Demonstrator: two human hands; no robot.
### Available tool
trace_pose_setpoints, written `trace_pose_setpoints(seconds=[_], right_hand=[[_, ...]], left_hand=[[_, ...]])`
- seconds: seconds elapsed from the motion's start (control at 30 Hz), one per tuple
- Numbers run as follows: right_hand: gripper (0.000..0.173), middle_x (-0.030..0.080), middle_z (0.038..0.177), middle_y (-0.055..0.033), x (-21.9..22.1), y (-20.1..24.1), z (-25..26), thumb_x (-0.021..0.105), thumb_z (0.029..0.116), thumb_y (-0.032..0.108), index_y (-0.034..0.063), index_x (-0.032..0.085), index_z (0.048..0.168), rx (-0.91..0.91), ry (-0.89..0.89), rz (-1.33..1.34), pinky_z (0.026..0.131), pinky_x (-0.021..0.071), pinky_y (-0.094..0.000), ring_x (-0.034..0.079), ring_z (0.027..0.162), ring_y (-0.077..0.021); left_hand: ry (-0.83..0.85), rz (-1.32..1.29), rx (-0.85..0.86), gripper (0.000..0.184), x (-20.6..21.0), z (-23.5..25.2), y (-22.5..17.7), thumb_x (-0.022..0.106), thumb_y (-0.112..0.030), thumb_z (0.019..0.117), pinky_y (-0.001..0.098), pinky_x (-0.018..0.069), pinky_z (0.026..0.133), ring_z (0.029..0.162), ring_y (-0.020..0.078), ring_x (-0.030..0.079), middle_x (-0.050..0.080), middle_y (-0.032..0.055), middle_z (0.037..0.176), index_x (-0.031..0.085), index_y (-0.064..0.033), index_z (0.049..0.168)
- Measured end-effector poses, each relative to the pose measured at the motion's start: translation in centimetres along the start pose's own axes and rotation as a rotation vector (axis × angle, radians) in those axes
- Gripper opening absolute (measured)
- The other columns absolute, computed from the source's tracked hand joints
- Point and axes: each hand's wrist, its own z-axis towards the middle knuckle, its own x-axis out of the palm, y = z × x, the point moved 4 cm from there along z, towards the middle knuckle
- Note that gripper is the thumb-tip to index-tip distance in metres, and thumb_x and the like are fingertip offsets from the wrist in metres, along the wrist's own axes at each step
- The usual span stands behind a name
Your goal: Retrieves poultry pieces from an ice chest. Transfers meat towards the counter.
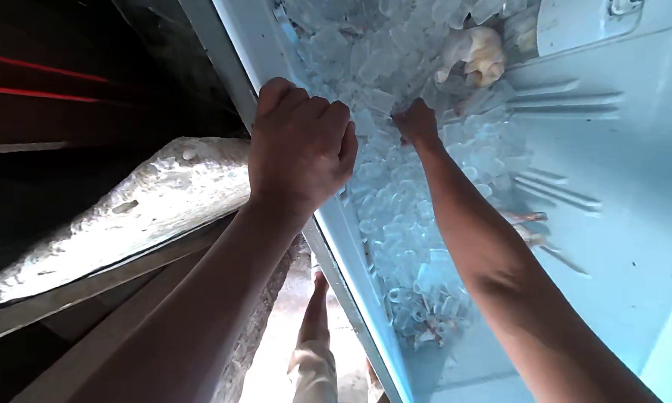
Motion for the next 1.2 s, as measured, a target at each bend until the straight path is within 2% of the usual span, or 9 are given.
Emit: trace_pose_setpoints(seconds=[0.2, 0.47, 0.53, 0.63, 0.77, 0.83, 0.9, 1.07, 1.2], right_hand=[[0.042, 0.071, 0.108, -0.0215, 0.6, -1.8, -0.7, 0.062, 0.0992, 0.037, 0.0033, 0.061, 0.124, -0.014, -0.177, 0.013, 0.085, 0.0533, -0.0630, 0.069, 0.103, -0.0410], [0.025, 0.069, 0.084, -0.0184, 0.0, -2.8, -9.8, 0.065, 0.0950, 0.026, 0.0023, 0.067, 0.104, -0.206, -0.364, 0.115, 0.066, 0.0524, -0.0605, 0.068, 0.076, -0.0385], [0.021, 0.062, 0.076, -0.0119, -0.9, -5.0, -14.6, 0.069, 0.0951, 0.025, 0.0051, 0.062, 0.099, -0.281, -0.427, 0.221, 0.056, 0.0489, -0.0495, 0.061, 0.064, -0.0274], [0.018, 0.063, 0.075, 0.0003, -4.8, -8.9, -21.2, 0.076, 0.0874, 0.015, 0.0037, 0.063, 0.091, -0.339, -0.536, 0.426, 0.060, 0.0524, -0.0235, 0.059, 0.063, -0.0032], [0.019, 0.062, 0.077, 0.0040, -10.1, -14.8, -26.5, 0.070, 0.0883, 0.022, 0.0055, 0.063, 0.094, -0.168, -0.338, 0.337, 0.059, 0.0531, -0.0213, 0.059, 0.065, -0.0008], [0.035, 0.066, 0.086, -0.0105, -11.9, -16.6, -25.7, 0.063, 0.0968, 0.035, 0.0033, 0.068, 0.111, -0.040, -0.157, 0.037, 0.065, 0.0540, -0.0442, 0.063, 0.071, -0.0203], [0.047, 0.069, 0.106, -0.0257, -13.1, -15.6, -23.2, 0.058, 0.1017, 0.039, 0.0010, 0.065, 0.128, -0.074, -0.037, -0.114, 0.084, 0.0511, -0.0658, 0.067, 0.095, -0.0417], [0.045, 0.059, 0.136, -0.0268, -10.6, -5.8, -11.6, 0.054, 0.1044, 0.025, 0.0029, 0.054, 0.144, -0.345, -0.114, 0.034, 0.098, 0.0509, -0.0570, 0.062, 0.118, -0.0400], [0.059, 0.045, 0.153, -0.0291, -6.9, 0.3, -0.1, 0.055, 0.1035, 0.029, 0.0072, 0.041, 0.157, -0.336, -0.145, -0.011, 0.116, 0.0374, -0.0585, 0.044, 0.142, -0.0441]], left_hand=[[-0.019, 0.010, 0.009, 0.025, 0.0, -0.1, 0.1, 0.054, -0.021, 0.0987, 0.0462, 0.0416, 0.099, 0.078, 0.0278, 0.066, 0.069, 0.0094, 0.075, 0.070, -0.0068, 0.086], [0.015, 0.027, 0.008, 0.027, 0.2, 0.1, 0.1, 0.052, -0.023, 0.0997, 0.0458, 0.0399, 0.099, 0.079, 0.0278, 0.065, 0.067, 0.0091, 0.075, 0.069, -0.0069, 0.086], [0.039, 0.035, -0.003, 0.028, 0.3, 0.0, 0.1, 0.051, -0.024, 0.1002, 0.0462, 0.0398, 0.101, 0.081, 0.0277, 0.066, 0.069, 0.0093, 0.077, 0.071, -0.0070, 0.090], [0.087, 0.020, -0.009, 0.030, 0.3, 0.1, 0.1, 0.049, -0.025, 0.1016, 0.0500, 0.0394, 0.103, 0.085, 0.0309, 0.067, 0.070, 0.0123, 0.081, 0.069, -0.0050, 0.092], [0.090, 0.002, -0.028, 0.032, 0.3, 0.2, 0.0, 0.049, -0.026, 0.1017, 0.0524, 0.0388, 0.104, 0.087, 0.0344, 0.068, 0.070, 0.0153, 0.083, 0.069, -0.0025, 0.093], [0.073, 0.012, -0.032, 0.032, 0.2, 0.1, 0.0, 0.050, -0.027, 0.1012, 0.0513, 0.0393, 0.102, 0.086, 0.0335, 0.067, 0.070, 0.0148, 0.082, 0.069, -0.0030, 0.092], [0.085, 0.011, -0.032, 0.032, 0.1, 0.3, 0.1, 0.051, -0.027, 0.1015, 0.0519, 0.0390, 0.103, 0.086, 0.0336, 0.068, 0.070, 0.0150, 0.083, 0.070, -0.0025, 0.094], [0.077, -0.006, -0.023, 0.032, 0.0, 0.2, 0.1, 0.050, -0.028, 0.1014, 0.0512, 0.0387, 0.105, 0.089, 0.0317, 0.069, 0.072, 0.0136, 0.085, 0.071, -0.0037, 0.095], [0.067, -0.005, -0.023, 0.029, 0.0, 0.2, -0.1, 0.054, -0.026, 0.0995, 0.0507, 0.0399, 0.104, 0.087, 0.0314, 0.068, 0.071, 0.0124, 0.082, 0.070, -0.0051, 0.091]])
